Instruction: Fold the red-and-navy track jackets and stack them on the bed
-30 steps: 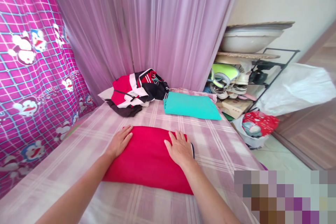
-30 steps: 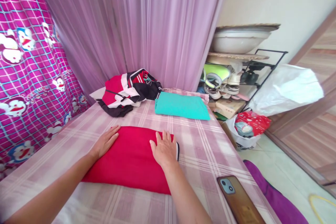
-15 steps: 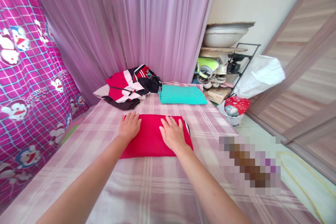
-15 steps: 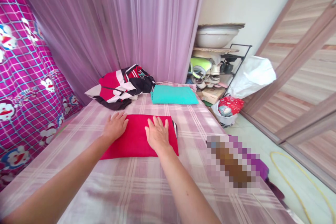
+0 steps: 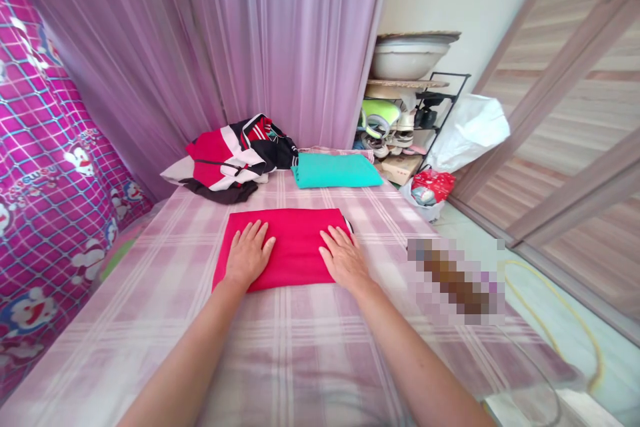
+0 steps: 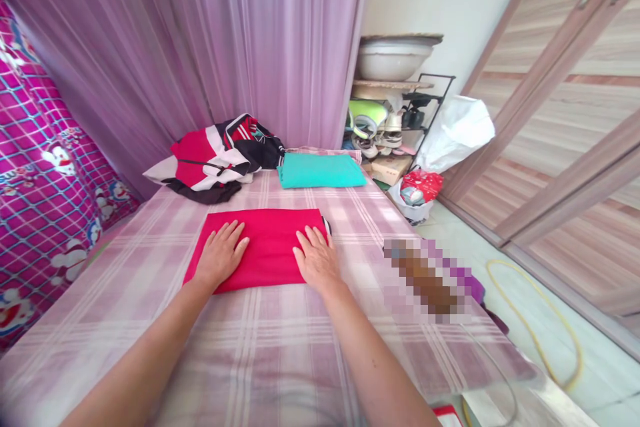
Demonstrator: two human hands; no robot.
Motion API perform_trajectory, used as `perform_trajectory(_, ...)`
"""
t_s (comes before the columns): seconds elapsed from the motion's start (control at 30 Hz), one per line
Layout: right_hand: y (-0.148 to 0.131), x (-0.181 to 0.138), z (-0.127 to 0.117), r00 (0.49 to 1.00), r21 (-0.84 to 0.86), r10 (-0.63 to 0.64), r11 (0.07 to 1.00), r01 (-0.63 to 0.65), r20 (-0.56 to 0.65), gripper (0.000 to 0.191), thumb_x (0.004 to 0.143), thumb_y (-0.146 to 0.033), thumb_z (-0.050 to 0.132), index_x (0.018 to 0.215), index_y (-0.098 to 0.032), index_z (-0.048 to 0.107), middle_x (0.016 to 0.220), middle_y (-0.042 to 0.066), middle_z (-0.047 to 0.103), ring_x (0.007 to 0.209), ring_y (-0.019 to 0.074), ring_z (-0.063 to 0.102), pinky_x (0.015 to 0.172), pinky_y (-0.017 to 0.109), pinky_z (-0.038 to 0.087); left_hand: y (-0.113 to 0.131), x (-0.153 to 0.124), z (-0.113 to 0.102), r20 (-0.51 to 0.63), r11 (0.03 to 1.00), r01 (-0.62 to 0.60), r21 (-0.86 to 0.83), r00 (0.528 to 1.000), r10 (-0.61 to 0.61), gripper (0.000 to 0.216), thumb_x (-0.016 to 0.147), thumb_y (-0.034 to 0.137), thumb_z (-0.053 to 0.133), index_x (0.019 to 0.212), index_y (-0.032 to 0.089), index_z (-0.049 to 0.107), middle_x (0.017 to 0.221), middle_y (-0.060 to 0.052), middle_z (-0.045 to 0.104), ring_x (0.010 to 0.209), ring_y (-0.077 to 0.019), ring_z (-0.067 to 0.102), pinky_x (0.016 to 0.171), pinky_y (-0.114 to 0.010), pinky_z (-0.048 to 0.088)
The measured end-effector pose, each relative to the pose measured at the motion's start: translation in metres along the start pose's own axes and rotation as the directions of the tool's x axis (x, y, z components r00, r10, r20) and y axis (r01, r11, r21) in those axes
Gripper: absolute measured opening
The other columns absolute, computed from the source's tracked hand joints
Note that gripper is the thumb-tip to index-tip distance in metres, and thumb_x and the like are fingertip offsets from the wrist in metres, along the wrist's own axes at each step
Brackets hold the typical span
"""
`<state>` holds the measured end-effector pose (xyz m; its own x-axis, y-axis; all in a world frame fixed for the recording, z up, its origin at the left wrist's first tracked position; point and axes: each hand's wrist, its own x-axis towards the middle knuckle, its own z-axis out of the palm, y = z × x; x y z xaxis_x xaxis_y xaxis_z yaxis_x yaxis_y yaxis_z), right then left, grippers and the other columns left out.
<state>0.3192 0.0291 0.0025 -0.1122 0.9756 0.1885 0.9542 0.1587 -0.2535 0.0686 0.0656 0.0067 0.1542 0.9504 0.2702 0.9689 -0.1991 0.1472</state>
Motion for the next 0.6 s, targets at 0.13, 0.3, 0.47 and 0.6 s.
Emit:
perform_trajectory(0.13, 0.017, -0.005, 0.008, 0.999, 0.022, 0.014, 1.0, -0.013, -0.047, 0.049, 0.101, -0.032, 0.036, 0.147, -0.024, 0.05, 0.158, 0.007, 0.042, 0.144, 0.0229, 0.038, 0.118, 0.045, 0.028, -0.032, -0.011, 0.01, -0.026, 0.993, -0.025, -0.118, 0.999, 0.022, 0.058, 0.099, 0.045, 0.031, 0.146, 0.016, 0.049, 0.155, -0.012, 0.046, 0.147, -0.0272, 0.035, 0.12, -0.049, 0.031)
perform_trajectory(0.3, 0.025, -0.005, 0.02, 0.994, 0.035, -0.014, 0.999, 0.018, -0.108, 0.049, 0.101, -0.033, 0.036, 0.145, -0.023, 0.053, 0.156, 0.008, 0.044, 0.142, 0.0232, 0.042, 0.117, 0.045, 0.03, -0.055, -0.022, 0.014, -0.047, 0.97, -0.051, -0.238, 0.998, 0.041, 0.059, 0.099, 0.049, 0.029, 0.144, 0.018, 0.051, 0.156, -0.01, 0.045, 0.147, -0.0237, 0.036, 0.123, -0.046, 0.027)
perform_trajectory(0.47, 0.031, -0.003, 0.026, 0.991, 0.061, -0.032, 0.997, 0.04, -0.127, 0.048, 0.1, -0.033, 0.036, 0.143, -0.023, 0.055, 0.155, 0.008, 0.047, 0.14, 0.0232, 0.044, 0.115, 0.044, 0.031, -0.056, -0.024, 0.009, -0.009, 0.928, 0.053, -0.368, 0.998, -0.061, 0.059, 0.098, 0.048, 0.031, 0.143, 0.017, 0.052, 0.153, -0.009, 0.049, 0.144, -0.0211, 0.042, 0.122, -0.043, 0.031)
perform_trajectory(0.6, 0.039, -0.001, 0.023, 0.988, 0.099, -0.038, 0.994, 0.053, -0.149, 0.045, 0.099, -0.031, 0.037, 0.137, -0.026, 0.062, 0.147, 0.007, 0.055, 0.134, 0.0231, 0.051, 0.115, 0.045, 0.031, -0.063, -0.025, 0.01, -0.045, 0.88, 0.212, -0.425, 0.966, -0.254, 0.053, 0.096, 0.043, 0.034, 0.137, 0.02, 0.057, 0.142, -0.007, 0.061, 0.132, -0.0219, 0.055, 0.116, -0.043, 0.041)
